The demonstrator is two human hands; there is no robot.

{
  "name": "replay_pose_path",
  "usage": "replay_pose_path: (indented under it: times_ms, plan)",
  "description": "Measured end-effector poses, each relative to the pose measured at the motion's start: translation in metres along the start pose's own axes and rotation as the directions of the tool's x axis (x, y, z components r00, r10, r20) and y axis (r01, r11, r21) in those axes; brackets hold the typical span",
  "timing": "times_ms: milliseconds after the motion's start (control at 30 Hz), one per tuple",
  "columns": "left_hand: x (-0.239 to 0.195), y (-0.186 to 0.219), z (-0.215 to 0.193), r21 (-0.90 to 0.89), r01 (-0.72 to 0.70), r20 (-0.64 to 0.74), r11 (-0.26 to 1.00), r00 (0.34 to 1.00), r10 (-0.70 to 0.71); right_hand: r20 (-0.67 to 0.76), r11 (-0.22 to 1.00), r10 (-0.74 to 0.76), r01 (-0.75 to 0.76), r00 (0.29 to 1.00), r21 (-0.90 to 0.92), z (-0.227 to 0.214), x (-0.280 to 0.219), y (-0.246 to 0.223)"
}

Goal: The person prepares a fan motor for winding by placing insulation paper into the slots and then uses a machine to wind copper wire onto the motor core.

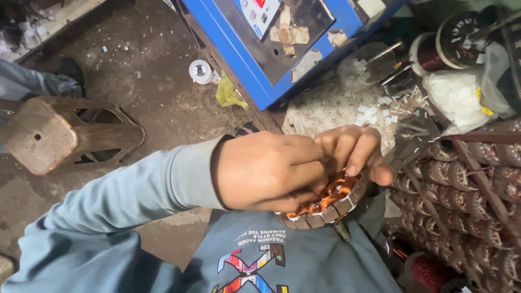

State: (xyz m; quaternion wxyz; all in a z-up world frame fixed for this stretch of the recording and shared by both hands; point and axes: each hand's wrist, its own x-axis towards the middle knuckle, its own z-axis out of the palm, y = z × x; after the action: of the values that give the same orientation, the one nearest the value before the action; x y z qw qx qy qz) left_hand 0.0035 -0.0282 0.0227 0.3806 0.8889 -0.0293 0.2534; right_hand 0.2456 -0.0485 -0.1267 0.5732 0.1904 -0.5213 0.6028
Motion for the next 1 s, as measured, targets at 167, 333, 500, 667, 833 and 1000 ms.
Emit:
replay_pose_path:
  times_ms: [167, 333, 500, 667, 833, 1000]
  plan:
    - [-0.001, 0.002, 0.003, -0.083, -0.024, 0.011, 0.996, 1.000, 0.025, -0.075, 0.997, 0.053, -0.057, 0.996, -0.057, 0.007, 0.000, -0.005]
    - [-0.003, 0.000, -0.001, 0.015, -0.020, 0.002, 1.000, 1.000, 0.020, -0.090, 0.996, 0.084, -0.086, 0.992, -0.012, 0.011, 0.002, -0.005]
    - [0.000, 0.001, -0.004, -0.007, -0.012, 0.002, 1.000, 1.000, 0.012, -0.060, 0.994, 0.096, -0.098, 0.994, -0.041, 0.008, 0.005, -0.008]
    - [-0.002, 0.001, -0.013, 0.172, 0.033, -0.007, 0.985, 0.999, -0.032, -0.271, 0.983, 0.146, -0.169, 0.951, -0.064, 0.026, 0.002, -0.010]
    - [0.005, 0.003, -0.012, 0.237, 0.149, -0.046, 0.960, 0.989, -0.142, -0.404, 0.949, 0.255, -0.307, 0.879, -0.070, 0.045, -0.002, -0.023]
    - [0.026, 0.010, -0.022, 0.010, 0.014, -0.174, 1.000, 0.985, -0.012, -0.475, 0.951, 0.233, -0.302, 0.849, -0.072, 0.038, -0.010, -0.022]
